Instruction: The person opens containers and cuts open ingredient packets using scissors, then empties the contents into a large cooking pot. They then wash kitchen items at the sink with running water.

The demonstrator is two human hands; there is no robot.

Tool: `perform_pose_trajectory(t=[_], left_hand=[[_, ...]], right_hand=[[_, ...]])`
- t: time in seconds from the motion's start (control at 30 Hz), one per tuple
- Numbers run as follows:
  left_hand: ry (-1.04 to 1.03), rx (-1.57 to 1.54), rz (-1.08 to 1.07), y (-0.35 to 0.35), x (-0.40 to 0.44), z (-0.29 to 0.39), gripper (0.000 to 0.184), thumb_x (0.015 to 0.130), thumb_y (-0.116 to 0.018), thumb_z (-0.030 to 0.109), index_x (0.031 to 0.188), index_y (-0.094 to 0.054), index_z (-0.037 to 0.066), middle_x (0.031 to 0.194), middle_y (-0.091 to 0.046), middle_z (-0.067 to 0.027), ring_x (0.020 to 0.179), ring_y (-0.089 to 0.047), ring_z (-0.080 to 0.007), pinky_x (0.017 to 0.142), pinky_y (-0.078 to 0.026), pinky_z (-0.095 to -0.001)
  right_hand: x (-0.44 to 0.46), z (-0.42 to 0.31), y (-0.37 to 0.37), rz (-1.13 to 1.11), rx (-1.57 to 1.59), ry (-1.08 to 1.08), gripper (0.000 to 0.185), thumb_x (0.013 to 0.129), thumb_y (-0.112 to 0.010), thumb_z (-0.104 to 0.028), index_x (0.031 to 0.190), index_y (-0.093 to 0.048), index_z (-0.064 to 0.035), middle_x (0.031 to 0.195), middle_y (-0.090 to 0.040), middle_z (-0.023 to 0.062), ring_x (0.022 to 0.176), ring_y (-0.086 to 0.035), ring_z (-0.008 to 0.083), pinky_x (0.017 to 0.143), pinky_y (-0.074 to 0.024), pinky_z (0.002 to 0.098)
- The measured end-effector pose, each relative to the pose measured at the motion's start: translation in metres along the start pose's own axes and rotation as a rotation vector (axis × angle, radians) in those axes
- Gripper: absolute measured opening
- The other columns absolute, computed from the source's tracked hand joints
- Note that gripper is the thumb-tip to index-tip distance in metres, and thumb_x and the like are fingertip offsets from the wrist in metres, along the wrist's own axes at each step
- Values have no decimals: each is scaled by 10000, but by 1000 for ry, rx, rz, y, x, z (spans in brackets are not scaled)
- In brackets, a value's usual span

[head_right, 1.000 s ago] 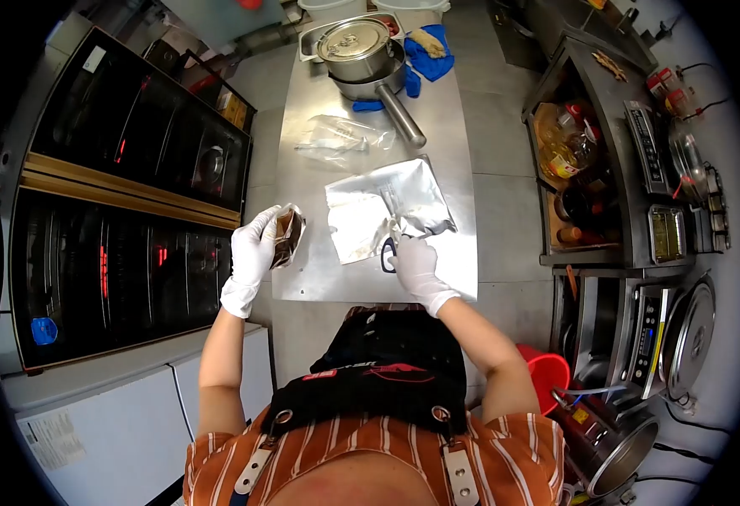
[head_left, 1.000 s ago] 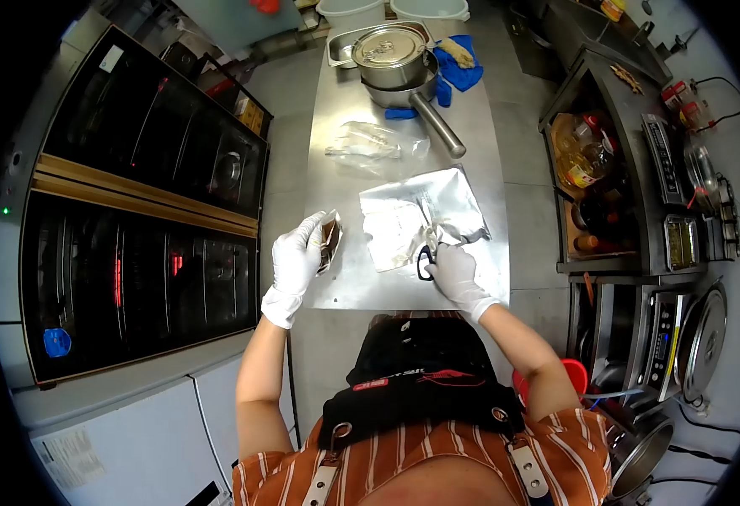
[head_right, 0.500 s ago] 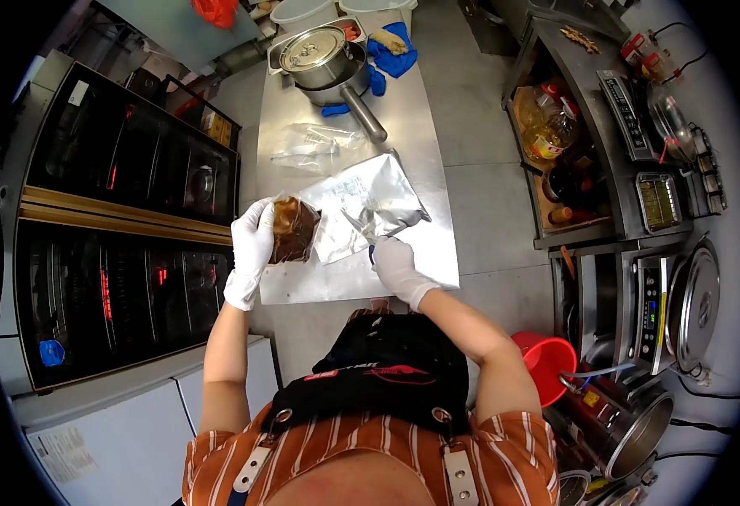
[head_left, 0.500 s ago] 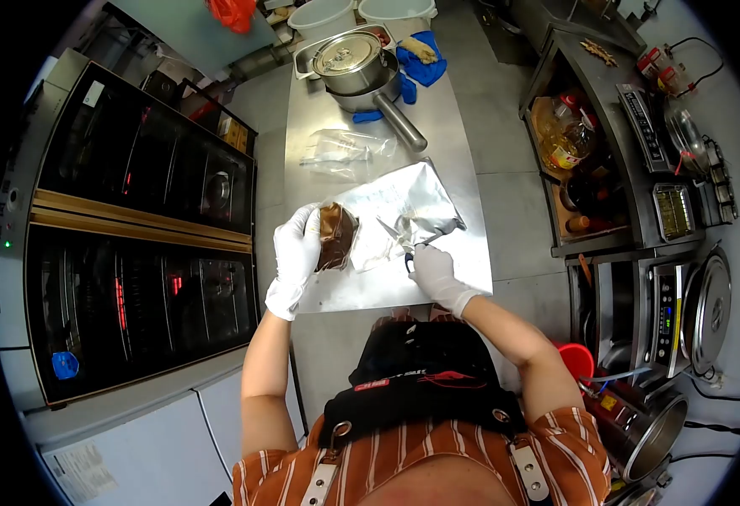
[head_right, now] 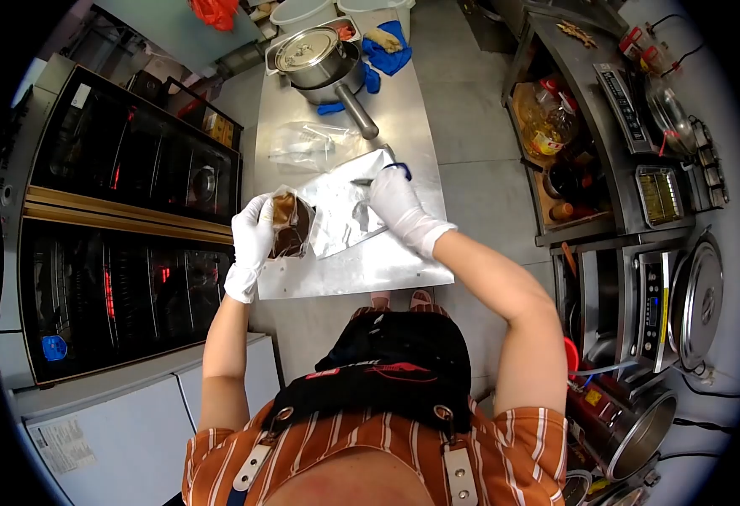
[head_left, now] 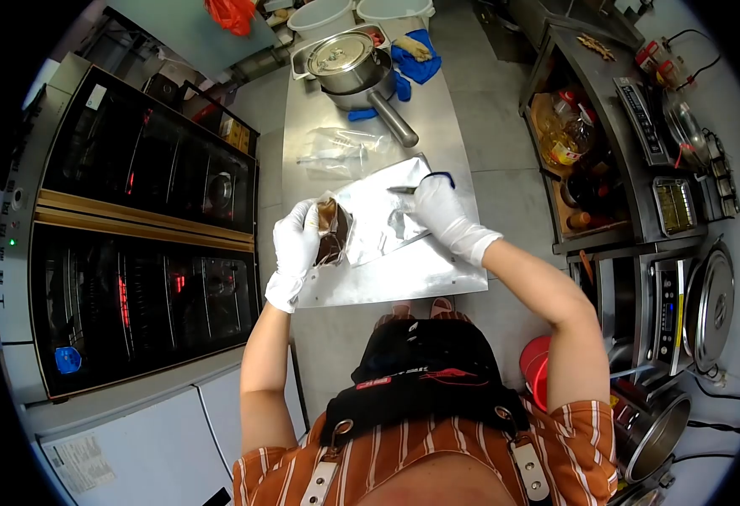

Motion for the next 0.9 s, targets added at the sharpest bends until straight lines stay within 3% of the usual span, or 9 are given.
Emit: perform_pose_trajectory(t=[0.07,0.2,0.27,0.33,0.4,0.47,0.57,0.83,0.9], left_hand=[[-5,-56,21,-1,-1,1,159,863,-548,91,931,-637,-23,715,-648,-166,633,-656,-215,587,-490,-292],[4,-153,-1,-7,-4,-1,155,864,-564,122,857,-620,-23,640,-616,-157,543,-613,-222,528,-462,-297],[1,-88,-31,-10,-4,4,157,860,-572,135,837,-617,-14,630,-603,-166,532,-598,-254,517,-454,-307],[-9,-23,-72,-17,-6,8,162,857,-580,148,817,-614,-6,620,-590,-176,521,-583,-286,505,-445,-317],[23,-1,-129,-28,-8,8,171,850,-590,166,792,-613,6,609,-569,-191,523,-549,-343,488,-428,-333],[1,-44,-141,-34,-12,18,191,854,-587,165,775,-614,-6,587,-563,-182,469,-547,-279,477,-420,-328],[72,-89,-252,-42,-17,23,217,862,-582,166,772,-622,-27,586,-573,-162,475,-517,-122,491,-428,-306],[-23,-159,-291,-46,-34,37,171,845,-589,150,824,-642,-12,673,-614,-187,564,-621,-239,554,-472,-303],[14,-79,-295,-48,-39,34,161,851,-599,110,887,-646,-40,678,-649,-78,614,-551,-71,591,-460,-240]], right_hand=[[0,27,-12,-397,289,-145,120,762,-546,-162,764,-645,-95,765,-618,65,679,-618,185,552,-455,310],[-54,68,-6,123,831,-550,175,744,-649,-187,684,-580,-38,640,-596,125,649,-616,286,608,-489,359],[-71,63,-29,-146,1208,-765,220,755,-663,-191,689,-547,-16,606,-564,121,571,-586,261,563,-471,331],[-71,42,-22,-60,1813,-915,156,766,-672,-111,716,-544,-37,611,-546,24,573,-528,92,526,-441,236],[-52,27,-3,118,2028,-863,107,783,-638,-51,810,-536,-30,728,-581,31,616,-536,76,539,-442,208],[-33,18,20,157,2309,-744,139,798,-601,-13,903,-508,-9,812,-590,56,682,-560,92,576,-454,205],[-11,3,28,198,2254,-642,173,812,-598,-13,943,-485,-9,829,-598,60,768,-574,90,635,-457,193],[-3,-14,38,137,2301,-490,194,801,-644,-77,915,-503,-8,802,-586,33,731,-568,67,610,-459,199],[-4,-14,40,124,2261,-506,221,786,-661,-89,910,-503,3,794,-581,34,715,-576,78,613,-467,210]])
Point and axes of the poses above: each hand's wrist, its own x-axis towards the middle knuckle, its own y-axis out of the back of the hand, z = x × y, the point moved 6 cm from there along x, towards the middle knuckle
